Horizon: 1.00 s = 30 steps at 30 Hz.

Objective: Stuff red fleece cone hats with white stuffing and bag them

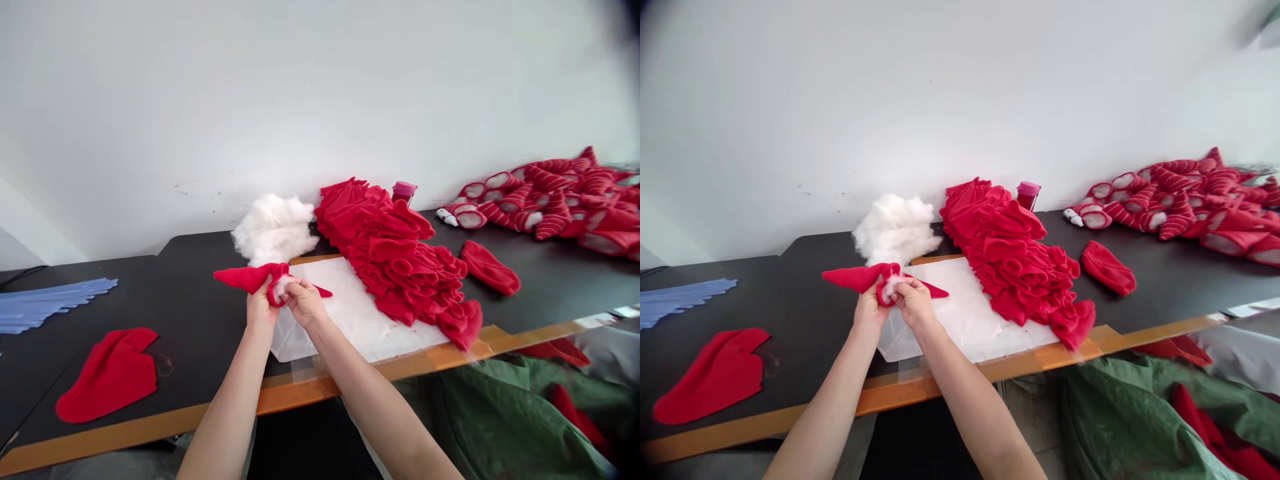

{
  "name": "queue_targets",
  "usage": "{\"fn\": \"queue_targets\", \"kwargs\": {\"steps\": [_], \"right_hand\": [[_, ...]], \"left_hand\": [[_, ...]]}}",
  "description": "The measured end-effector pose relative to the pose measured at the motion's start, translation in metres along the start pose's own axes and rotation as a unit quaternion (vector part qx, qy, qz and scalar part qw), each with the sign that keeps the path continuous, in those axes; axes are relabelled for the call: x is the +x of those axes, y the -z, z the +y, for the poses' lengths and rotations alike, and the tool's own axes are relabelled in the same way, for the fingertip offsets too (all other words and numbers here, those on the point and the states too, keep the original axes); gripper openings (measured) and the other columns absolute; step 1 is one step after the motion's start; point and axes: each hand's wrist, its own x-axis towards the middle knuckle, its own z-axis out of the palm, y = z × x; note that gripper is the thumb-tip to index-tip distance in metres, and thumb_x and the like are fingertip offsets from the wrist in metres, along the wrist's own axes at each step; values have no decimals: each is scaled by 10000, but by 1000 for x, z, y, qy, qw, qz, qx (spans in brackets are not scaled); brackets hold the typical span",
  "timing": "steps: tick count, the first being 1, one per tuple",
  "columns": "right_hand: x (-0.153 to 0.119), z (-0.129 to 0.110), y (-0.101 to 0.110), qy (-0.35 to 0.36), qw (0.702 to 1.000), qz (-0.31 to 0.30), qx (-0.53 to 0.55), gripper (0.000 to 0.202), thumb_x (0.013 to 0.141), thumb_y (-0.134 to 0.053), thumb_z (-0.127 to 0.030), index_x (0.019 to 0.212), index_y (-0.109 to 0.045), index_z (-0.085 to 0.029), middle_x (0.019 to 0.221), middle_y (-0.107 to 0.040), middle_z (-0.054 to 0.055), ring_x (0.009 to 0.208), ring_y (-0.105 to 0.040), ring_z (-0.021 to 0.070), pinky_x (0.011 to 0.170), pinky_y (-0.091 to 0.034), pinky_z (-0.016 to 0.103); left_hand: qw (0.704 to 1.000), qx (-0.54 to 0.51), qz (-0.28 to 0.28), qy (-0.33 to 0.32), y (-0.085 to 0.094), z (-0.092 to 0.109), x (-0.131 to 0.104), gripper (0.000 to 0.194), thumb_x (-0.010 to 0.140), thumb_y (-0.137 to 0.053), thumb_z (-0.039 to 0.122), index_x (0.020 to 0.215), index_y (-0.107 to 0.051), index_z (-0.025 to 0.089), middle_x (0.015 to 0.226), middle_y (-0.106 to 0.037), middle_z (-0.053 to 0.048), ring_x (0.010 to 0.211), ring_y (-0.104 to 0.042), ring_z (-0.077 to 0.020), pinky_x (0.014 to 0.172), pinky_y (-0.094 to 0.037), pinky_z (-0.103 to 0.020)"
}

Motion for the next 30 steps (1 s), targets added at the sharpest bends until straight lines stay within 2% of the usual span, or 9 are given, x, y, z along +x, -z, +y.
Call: {"fn": "queue_targets", "kwargs": {"steps": [5,9,12,15,18,20,22,25,30], "right_hand": [[13,5,-2,-32,999,-14,34,212,523,-718,-203,606,-523,-209,609,-556,-35,560,-502,108,501,-420,232],[40,-22,14,13,1000,3,25,251,545,-725,-220,698,-526,-221,760,-621,-25,654,-554,130,554,-464,245],[63,-53,31,106,987,71,-95,298,550,-738,-226,804,-583,-209,838,-634,7,737,-591,162,688,-530,313],[63,-69,39,203,927,160,-272,369,568,-741,-228,920,-648,-170,986,-645,81,793,-600,188,807,-534,395],[35,-56,26,245,914,64,-317,303,711,-675,-334,971,-678,-177,1031,-660,99,860,-629,213,836,-529,405],[13,-37,8,231,923,-49,-305,284,786,-624,-367,1012,-684,-205,1039,-678,80,940,-640,225,858,-529,390],[-2,-18,-10,207,920,-90,-320,263,780,-650,-353,1006,-687,-224,1001,-696,53,926,-645,225,869,-524,388],[-7,-4,-23,132,947,-101,-274,237,742,-676,-360,935,-691,-223,898,-716,25,872,-655,224,869,-523,390],[-1,-13,-12,84,988,-41,-126,282,647,-744,-345,871,-689,-183,866,-714,21,831,-655,200,851,-524,344]], "left_hand": [[997,-27,65,-24,-3,16,7,164,812,-596,8,813,-653,161,740,-690,13,652,-650,-121,686,-543,-235],[992,-73,97,-31,-4,38,10,176,888,-562,70,805,-665,186,833,-712,-22,786,-678,-126,747,-546,-211],[992,-105,77,-4,-6,45,7,93,919,-590,215,904,-680,197,979,-723,-50,965,-681,-183,840,-559,-284],[991,-127,52,14,-9,42,0,171,901,-636,339,995,-676,201,1047,-720,-61,1062,-662,-234,892,-559,-357],[992,-124,23,4,-12,32,-6,282,875,-664,426,1036,-674,195,1060,-723,-83,1078,-659,-259,880,-567,-362],[995,-103,-14,8,-12,26,-9,327,873,-661,442,1060,-674,175,1057,-724,-100,1057,-670,-264,878,-568,-359],[995,-83,-40,24,-11,21,-12,312,885,-651,407,1071,-678,157,1016,-732,-99,1022,-684,-246,893,-560,-335],[996,-74,-22,35,-11,18,-15,212,913,-612,303,1054,-685,163,932,-741,-72,993,-694,-207,903,-550,-285],[996,-52,-54,53,-18,10,-21,132,910,-562,144,951,-686,155,907,-737,-66,916,-709,-180,859,-566,-273]]}}
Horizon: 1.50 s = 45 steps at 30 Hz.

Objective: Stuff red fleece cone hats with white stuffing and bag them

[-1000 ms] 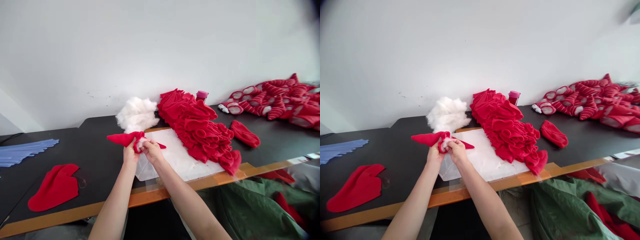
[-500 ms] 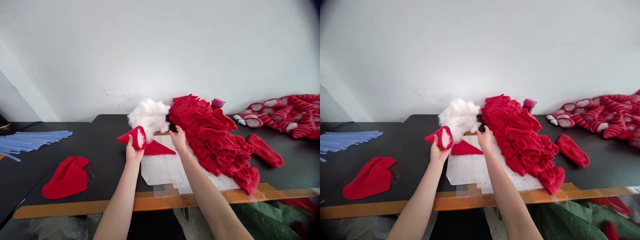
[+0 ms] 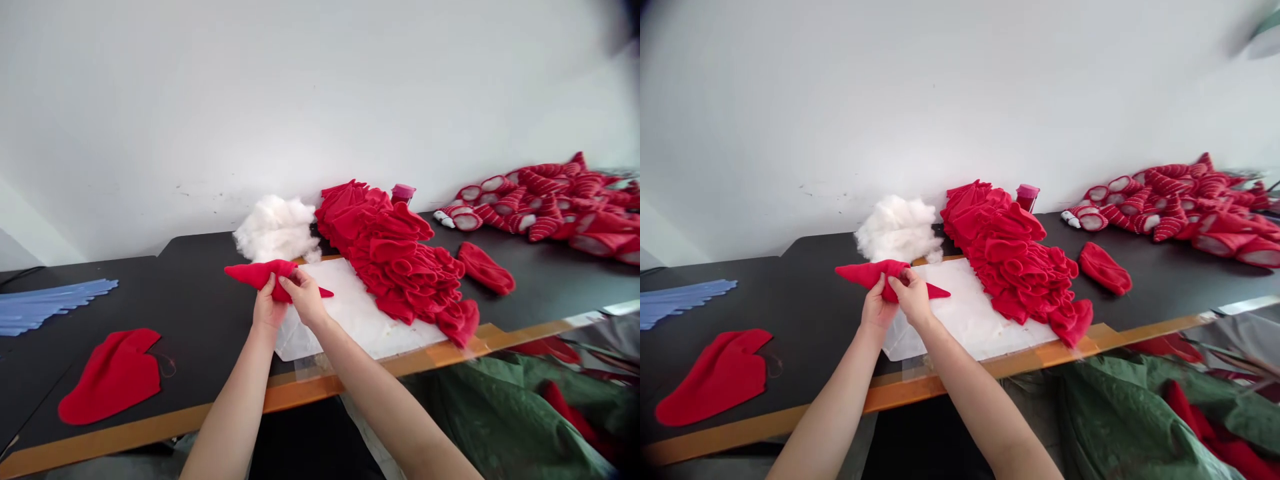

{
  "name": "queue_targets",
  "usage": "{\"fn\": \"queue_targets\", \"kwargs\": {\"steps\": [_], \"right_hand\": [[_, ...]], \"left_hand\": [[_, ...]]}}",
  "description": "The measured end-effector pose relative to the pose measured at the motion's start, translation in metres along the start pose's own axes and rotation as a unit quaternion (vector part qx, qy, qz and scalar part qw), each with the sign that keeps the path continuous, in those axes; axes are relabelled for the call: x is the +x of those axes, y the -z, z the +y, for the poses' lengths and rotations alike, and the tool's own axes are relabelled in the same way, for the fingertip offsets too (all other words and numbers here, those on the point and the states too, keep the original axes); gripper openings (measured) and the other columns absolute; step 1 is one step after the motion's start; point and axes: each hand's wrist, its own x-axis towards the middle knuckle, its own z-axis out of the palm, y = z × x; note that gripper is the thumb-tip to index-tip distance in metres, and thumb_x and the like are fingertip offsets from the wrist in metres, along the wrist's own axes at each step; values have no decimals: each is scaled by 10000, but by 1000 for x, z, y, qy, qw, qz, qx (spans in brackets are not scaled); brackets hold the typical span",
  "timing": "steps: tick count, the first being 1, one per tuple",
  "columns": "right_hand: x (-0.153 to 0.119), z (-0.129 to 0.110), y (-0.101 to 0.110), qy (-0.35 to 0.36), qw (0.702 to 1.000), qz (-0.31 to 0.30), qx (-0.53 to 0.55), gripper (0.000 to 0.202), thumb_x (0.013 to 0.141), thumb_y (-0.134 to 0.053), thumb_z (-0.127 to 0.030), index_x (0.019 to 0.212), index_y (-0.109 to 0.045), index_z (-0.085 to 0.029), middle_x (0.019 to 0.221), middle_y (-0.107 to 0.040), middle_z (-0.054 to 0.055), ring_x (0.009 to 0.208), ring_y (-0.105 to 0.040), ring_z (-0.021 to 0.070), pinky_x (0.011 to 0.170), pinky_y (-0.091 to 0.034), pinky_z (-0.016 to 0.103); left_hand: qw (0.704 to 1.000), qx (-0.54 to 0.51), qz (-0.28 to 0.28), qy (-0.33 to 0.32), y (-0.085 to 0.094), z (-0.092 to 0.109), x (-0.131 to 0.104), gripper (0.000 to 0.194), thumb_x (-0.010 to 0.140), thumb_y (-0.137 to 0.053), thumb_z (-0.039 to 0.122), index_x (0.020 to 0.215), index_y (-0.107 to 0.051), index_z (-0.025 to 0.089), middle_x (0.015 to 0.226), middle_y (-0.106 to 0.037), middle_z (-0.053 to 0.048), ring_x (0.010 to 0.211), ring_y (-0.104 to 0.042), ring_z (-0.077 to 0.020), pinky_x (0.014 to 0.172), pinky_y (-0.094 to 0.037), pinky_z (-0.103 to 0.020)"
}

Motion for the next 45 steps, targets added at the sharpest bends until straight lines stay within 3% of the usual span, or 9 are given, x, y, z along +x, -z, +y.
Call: {"fn": "queue_targets", "kwargs": {"steps": [6,10,14,20,25,30,37,41,45], "right_hand": [[-8,-10,26,-10,996,73,59,324,596,-776,-367,809,-610,-189,767,-657,11,712,-637,178,734,-545,344],[-31,-9,34,77,985,154,-31,362,670,-749,-402,939,-614,-199,879,-641,21,827,-635,180,823,-538,350],[-50,-12,27,119,968,159,-151,362,714,-714,-440,958,-628,-188,968,-665,65,906,-629,218,859,-527,373],[-69,-33,44,105,982,134,-86,322,694,-707,-380,955,-658,-197,963,-708,51,899,-655,229,900,-523,391],[-104,-35,79,145,953,215,-158,213,684,-717,-347,800,-631,-190,801,-661,18,761,-596,192,789,-507,354],[-147,-42,122,105,951,264,-122,282,672,-749,-398,731,-566,-192,691,-580,-12,644,-514,148,642,-467,287],[-200,-80,154,228,870,310,-307,420,715,-765,-398,1065,-631,-209,1091,-591,91,1021,-567,240,872,-495,369],[-201,-87,157,206,897,293,-257,338,764,-718,-388,1037,-672,-194,1057,-648,86,989,-597,238,911,-486,379],[-194,-84,173,92,960,264,-11,304,749,-708,-468,872,-709,-190,781,-673,27,777,-631,211,811,-525,378]], "left_hand": [[998,43,-44,31,-2,-15,-3,142,803,-697,120,939,-699,157,947,-740,-71,949,-703,-203,846,-556,-276],[999,9,-31,43,-3,-15,-6,104,875,-642,174,964,-697,177,983,-743,-60,954,-698,-189,865,-557,-295],[997,25,-52,56,-3,-20,-16,147,805,-716,136,947,-693,171,920,-739,-37,879,-701,-162,864,-544,-262],[988,68,-124,70,-11,-35,-40,262,684,-823,141,910,-693,169,885,-734,-33,799,-697,-160,760,-560,-234],[994,72,-45,68,-28,-61,-70,151,762,-721,37,864,-674,137,845,-724,-33,737,-689,-136,753,-560,-226],[987,52,31,147,-44,-99,-115,130,885,-565,32,887,-666,113,848,-726,-63,742,-694,-148,764,-569,-249],[971,37,8,236,-54,-138,-145,215,994,-460,205,1013,-649,104,886,-739,-91,798,-712,-175,754,-601,-289],[963,71,-61,253,-47,-160,-156,142,907,-584,140,1007,-674,95,932,-737,-103,845,-713,-173,798,-587,-261],[966,146,-118,177,-44,-173,-161,344,675,-773,53,996,-703,157,1008,-744,-71,945,-702,-202,835,-574,-268]]}}
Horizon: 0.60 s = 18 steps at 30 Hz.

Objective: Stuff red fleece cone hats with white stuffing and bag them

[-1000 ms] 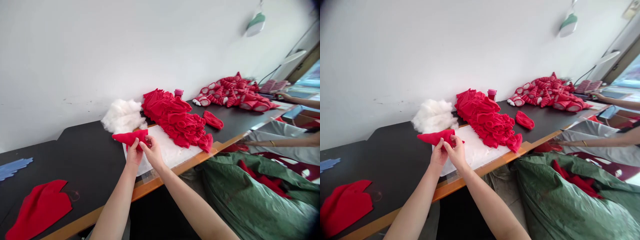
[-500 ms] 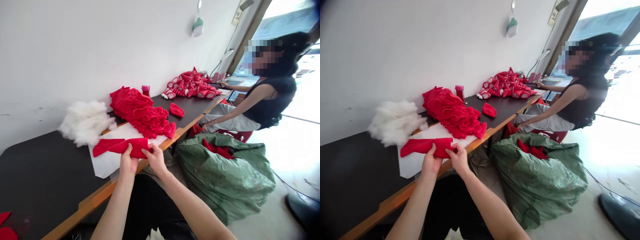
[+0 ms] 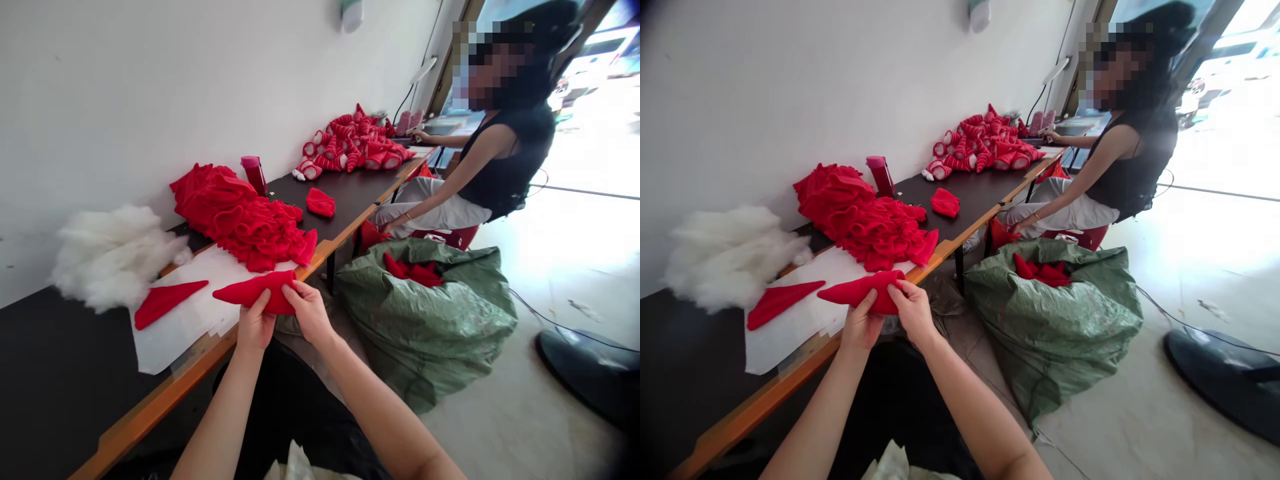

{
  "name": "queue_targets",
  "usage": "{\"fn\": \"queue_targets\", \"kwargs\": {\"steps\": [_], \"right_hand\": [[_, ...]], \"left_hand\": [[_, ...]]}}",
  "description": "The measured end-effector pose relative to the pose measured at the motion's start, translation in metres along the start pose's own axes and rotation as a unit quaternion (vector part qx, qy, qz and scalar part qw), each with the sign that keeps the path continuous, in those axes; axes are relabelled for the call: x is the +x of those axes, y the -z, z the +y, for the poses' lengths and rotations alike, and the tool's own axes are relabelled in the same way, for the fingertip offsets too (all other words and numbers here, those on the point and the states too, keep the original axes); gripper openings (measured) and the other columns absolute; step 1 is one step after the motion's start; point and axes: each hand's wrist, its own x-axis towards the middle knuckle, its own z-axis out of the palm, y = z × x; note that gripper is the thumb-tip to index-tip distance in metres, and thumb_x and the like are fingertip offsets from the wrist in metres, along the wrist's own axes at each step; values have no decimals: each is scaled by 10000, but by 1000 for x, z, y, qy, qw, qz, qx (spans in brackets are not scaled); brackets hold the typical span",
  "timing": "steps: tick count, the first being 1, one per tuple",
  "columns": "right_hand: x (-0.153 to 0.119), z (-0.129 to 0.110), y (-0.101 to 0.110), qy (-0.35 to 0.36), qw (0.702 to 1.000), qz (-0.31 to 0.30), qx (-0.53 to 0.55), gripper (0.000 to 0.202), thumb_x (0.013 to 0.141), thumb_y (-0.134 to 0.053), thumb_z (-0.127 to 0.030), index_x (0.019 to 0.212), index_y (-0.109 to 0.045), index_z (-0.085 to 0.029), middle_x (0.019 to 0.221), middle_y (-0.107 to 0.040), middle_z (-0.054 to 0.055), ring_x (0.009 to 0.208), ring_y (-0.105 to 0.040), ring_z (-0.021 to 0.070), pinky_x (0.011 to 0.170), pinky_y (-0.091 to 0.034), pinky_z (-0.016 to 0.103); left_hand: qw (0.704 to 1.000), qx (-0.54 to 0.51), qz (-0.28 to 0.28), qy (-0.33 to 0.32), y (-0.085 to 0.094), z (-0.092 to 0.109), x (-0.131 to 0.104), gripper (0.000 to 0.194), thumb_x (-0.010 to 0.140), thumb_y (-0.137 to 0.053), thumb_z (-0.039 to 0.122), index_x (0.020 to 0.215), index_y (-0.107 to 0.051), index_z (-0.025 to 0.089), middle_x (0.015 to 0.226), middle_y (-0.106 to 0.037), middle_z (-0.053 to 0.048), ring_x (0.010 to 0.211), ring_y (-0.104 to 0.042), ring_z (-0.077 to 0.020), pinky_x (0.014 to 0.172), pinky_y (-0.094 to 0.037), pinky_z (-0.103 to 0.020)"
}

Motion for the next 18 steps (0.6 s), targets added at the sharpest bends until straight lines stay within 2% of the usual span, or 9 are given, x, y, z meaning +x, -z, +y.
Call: {"fn": "queue_targets", "kwargs": {"steps": [2,5,7,8,10,14,16,18], "right_hand": [[3,5,8,-33,997,25,69,359,702,-744,-503,878,-713,-192,793,-678,29,794,-640,217,818,-537,387],[-1,10,18,48,994,101,2,335,683,-785,-474,874,-715,-208,1071,-647,72,1008,-613,235,884,-533,367],[-7,11,23,82,991,97,-39,351,667,-818,-429,934,-718,-226,1214,-584,78,1105,-579,239,917,-525,353],[-10,12,25,77,993,82,-28,365,667,-823,-416,962,-718,-229,1221,-585,76,1108,-581,238,927,-521,352],[-14,12,29,31,996,68,42,360,673,-821,-415,958,-725,-217,1111,-653,64,1016,-620,221,916,-519,353],[-15,16,42,-71,977,137,151,394,521,-889,-442,765,-715,-185,792,-701,30,738,-624,181,776,-532,333],[-16,17,47,-82,975,155,137,410,500,-887,-467,734,-704,-185,782,-694,36,729,-617,185,754,-531,340],[-19,16,50,-38,985,159,52,370,564,-852,-480,740,-707,-187,908,-693,63,841,-624,213,811,-530,367]], "left_hand": [[999,34,-9,-37,-1,-3,3,427,601,-827,66,997,-711,176,1030,-745,-66,982,-694,-221,850,-569,-280],[998,39,2,-56,-2,-9,6,437,569,-870,129,977,-718,180,1015,-747,-65,977,-692,-222,854,-566,-287],[998,38,16,-45,-2,-15,6,411,564,-882,154,942,-720,165,970,-750,-70,937,-698,-219,834,-570,-290],[998,39,19,-39,-1,-17,5,404,562,-887,160,930,-719,159,952,-750,-72,922,-700,-221,825,-572,-293],[999,36,11,-30,-1,-21,2,393,590,-885,187,943,-713,161,964,-747,-77,937,-700,-232,831,-572,-302],[1000,6,18,23,-1,-20,-1,239,749,-802,275,925,-699,150,1000,-738,-105,1005,-686,-250,915,-553,-358],[998,-16,35,41,0,-17,-1,173,796,-764,277,881,-687,148,976,-740,-102,992,-688,-241,956,-535,-389],[998,-33,34,39,2,-13,-1,178,812,-754,294,904,-680,161,985,-739,-89,989,-688,-236,978,-522,-417]]}}
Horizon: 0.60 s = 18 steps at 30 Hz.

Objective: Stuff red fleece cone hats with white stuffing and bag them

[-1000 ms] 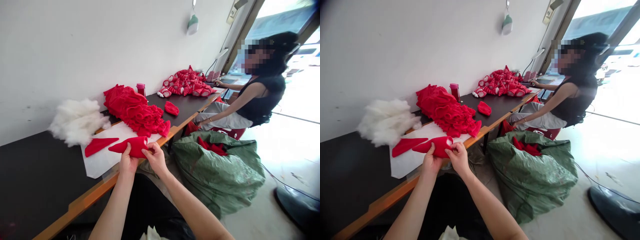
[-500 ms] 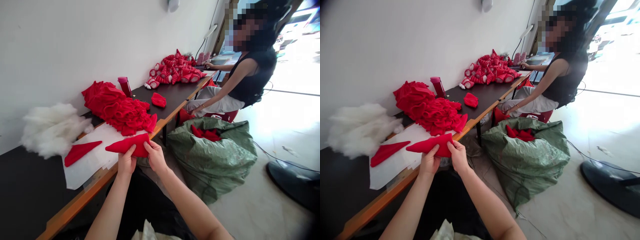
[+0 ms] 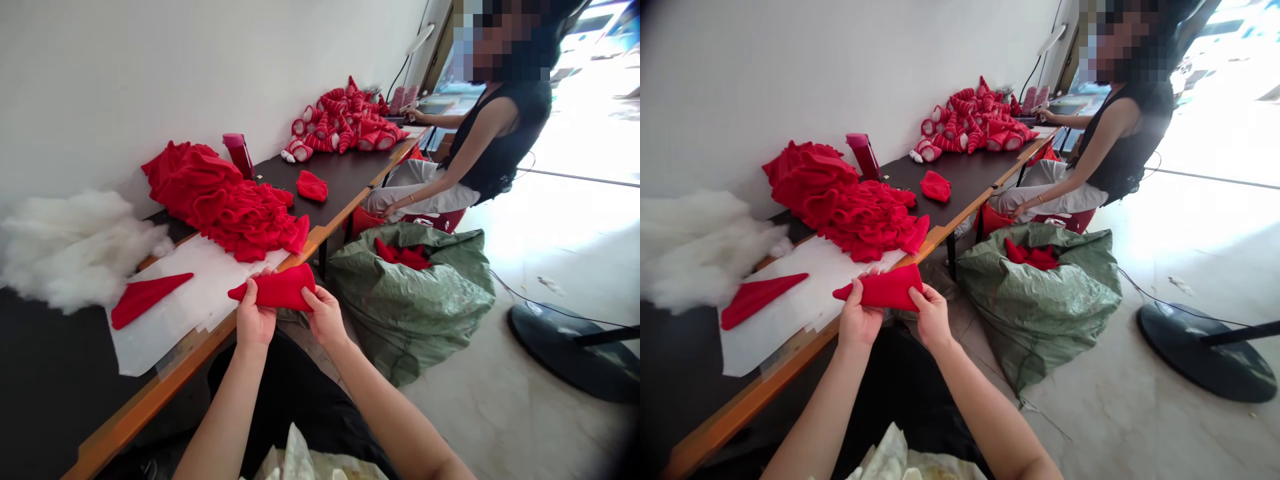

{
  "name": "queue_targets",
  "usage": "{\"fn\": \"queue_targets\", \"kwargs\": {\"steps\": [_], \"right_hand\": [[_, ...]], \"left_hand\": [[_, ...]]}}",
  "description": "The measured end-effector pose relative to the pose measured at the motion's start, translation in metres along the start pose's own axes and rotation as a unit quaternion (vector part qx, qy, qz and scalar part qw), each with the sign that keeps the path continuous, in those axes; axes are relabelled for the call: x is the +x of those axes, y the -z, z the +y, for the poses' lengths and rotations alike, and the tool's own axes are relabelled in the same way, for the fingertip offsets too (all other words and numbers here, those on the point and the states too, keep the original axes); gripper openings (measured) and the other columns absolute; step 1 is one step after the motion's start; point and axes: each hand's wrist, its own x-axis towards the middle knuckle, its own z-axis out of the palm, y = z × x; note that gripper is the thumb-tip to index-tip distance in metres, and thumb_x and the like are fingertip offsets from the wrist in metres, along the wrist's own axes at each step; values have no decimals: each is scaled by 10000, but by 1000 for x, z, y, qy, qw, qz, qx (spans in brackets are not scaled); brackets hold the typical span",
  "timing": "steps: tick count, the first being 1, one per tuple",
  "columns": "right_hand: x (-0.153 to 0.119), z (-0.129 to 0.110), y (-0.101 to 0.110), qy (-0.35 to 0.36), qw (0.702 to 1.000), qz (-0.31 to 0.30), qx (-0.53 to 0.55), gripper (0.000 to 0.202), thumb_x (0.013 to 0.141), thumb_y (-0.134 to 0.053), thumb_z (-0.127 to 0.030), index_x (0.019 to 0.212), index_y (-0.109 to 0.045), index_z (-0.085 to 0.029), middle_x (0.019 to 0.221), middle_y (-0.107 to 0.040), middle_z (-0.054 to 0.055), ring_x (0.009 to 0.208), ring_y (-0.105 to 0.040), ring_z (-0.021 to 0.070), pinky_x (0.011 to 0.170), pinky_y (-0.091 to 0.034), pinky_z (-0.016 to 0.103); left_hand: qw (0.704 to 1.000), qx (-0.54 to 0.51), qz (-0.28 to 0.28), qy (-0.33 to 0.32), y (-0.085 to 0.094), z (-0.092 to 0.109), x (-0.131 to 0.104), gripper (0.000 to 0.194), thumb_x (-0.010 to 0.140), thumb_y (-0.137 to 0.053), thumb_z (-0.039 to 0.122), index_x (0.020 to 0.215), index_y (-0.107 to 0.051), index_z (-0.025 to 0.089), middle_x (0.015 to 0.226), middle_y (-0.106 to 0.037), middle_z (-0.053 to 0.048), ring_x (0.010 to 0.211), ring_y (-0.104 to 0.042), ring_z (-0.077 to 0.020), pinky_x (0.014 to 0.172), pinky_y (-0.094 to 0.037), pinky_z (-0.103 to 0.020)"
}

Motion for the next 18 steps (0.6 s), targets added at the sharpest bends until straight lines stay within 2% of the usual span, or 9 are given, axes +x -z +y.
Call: {"fn": "queue_targets", "kwargs": {"steps": [2,3,4,5,7,10,14,18], "right_hand": [[-5,-5,0,105,988,4,-115,323,623,-826,-449,792,-722,-195,1089,-659,85,1031,-593,252,933,-499,404],[-8,-9,-1,142,978,-4,-154,322,643,-820,-430,850,-728,-201,1142,-643,87,1094,-572,262,977,-481,414],[-11,-12,-3,148,975,-24,-167,354,657,-818,-418,926,-724,-209,1157,-643,86,1116,-568,265,992,-476,421],[-14,-16,-5,121,979,-57,-151,408,668,-818,-415,1006,-707,-215,1143,-657,82,1102,-585,263,982,-489,425],[-17,-21,-11,13,988,-133,-74,492,674,-826,-419,1092,-667,-213,1076,-694,64,994,-643,243,906,-535,403],[-19,-24,-19,-114,976,-185,-18,493,598,-886,-384,995,-679,-180,939,-720,31,829,-672,194,802,-557,328],[-20,-16,-26,-175,967,-185,-28,404,556,-914,-352,830,-692,-155,791,-714,7,706,-654,144,723,-542,267],[-25,-3,-30,-170,971,-166,18,394,592,-898,-390,856,-721,-158,816,-730,26,754,-672,165,794,-546,304]], "left_hand": [[1000,2,-8,-12,3,3,-1,248,788,-781,331,949,-677,175,1000,-736,-81,986,-689,-241,975,-521,-430],[1000,10,-11,-20,4,5,-2,290,762,-803,349,960,-676,179,1001,-735,-79,979,-691,-243,968,-523,-432],[999,20,-15,-29,6,6,-3,327,735,-824,364,962,-674,182,1001,-734,-76,969,-693,-244,963,-525,-430],[999,31,-21,-39,7,8,-4,357,710,-842,375,959,-673,184,1001,-732,-72,959,-695,-242,960,-525,-427],[996,47,-38,-59,10,10,-7,397,678,-862,390,963,-670,189,998,-729,-65,939,-698,-237,960,-524,-427],[991,71,-60,-91,12,14,-11,408,660,-877,348,973,-666,195,974,-730,-61,931,-702,-244,961,-523,-437],[984,97,-71,-128,14,17,-13,370,665,-874,287,950,-662,186,948,-732,-65,944,-706,-255,976,-516,-444],[984,95,-60,-139,15,18,-12,376,667,-873,303,948,-657,177,929,-734,-65,928,-711,-248,996,-505,-449]]}}
